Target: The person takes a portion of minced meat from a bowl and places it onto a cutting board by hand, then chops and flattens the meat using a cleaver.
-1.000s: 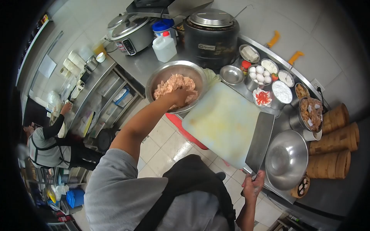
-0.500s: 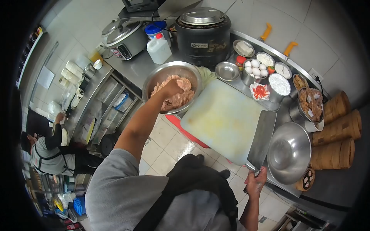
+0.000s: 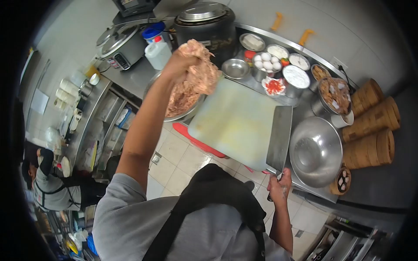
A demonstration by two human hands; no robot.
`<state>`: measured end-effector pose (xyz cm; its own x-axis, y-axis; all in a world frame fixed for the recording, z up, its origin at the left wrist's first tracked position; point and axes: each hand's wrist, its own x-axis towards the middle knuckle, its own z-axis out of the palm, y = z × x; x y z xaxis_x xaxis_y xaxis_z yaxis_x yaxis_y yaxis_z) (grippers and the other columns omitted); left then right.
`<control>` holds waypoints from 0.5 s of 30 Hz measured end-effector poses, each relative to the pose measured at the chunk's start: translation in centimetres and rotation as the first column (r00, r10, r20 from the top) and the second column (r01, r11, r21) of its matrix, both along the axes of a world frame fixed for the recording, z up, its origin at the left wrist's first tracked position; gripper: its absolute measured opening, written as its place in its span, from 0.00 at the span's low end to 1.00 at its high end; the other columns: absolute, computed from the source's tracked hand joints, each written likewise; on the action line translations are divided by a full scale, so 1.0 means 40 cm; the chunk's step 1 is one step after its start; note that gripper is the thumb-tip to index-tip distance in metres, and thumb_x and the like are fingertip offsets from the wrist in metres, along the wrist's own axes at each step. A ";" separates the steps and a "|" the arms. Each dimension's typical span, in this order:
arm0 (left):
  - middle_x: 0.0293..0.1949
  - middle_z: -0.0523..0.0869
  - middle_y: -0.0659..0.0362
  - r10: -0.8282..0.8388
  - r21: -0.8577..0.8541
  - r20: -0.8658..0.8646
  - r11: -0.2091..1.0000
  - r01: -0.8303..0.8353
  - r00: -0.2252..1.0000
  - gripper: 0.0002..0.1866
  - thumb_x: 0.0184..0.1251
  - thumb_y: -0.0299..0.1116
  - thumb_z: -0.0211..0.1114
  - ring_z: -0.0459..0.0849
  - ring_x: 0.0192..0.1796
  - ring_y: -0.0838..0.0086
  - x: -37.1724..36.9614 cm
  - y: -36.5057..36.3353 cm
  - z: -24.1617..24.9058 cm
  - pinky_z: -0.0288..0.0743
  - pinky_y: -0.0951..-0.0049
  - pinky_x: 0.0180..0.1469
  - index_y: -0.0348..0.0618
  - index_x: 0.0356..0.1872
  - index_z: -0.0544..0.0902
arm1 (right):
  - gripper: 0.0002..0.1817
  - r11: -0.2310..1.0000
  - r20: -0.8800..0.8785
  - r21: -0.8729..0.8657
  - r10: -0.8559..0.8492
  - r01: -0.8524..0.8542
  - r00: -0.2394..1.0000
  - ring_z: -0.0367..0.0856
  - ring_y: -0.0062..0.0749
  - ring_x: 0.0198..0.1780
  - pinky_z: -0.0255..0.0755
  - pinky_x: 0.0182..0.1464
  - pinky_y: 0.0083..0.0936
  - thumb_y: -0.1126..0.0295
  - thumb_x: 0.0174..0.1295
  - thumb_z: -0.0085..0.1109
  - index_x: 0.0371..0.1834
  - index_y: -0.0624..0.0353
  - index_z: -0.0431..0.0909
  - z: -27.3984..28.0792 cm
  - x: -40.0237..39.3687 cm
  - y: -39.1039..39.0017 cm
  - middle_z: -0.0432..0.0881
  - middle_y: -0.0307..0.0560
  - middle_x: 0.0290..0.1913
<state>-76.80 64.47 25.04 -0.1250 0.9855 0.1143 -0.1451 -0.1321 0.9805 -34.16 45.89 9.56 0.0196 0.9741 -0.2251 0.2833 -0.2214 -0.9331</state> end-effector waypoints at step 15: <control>0.67 0.70 0.49 -0.044 -0.011 -0.847 0.998 0.065 0.530 0.32 0.60 0.29 0.65 0.68 0.69 0.53 0.320 -0.153 -0.567 0.65 0.57 0.68 0.53 0.68 0.72 | 0.09 0.878 0.516 0.391 0.040 -0.277 0.856 0.79 0.49 0.21 0.70 0.26 0.39 0.69 0.67 0.51 0.43 0.63 0.67 0.037 -0.014 0.069 0.77 0.59 0.24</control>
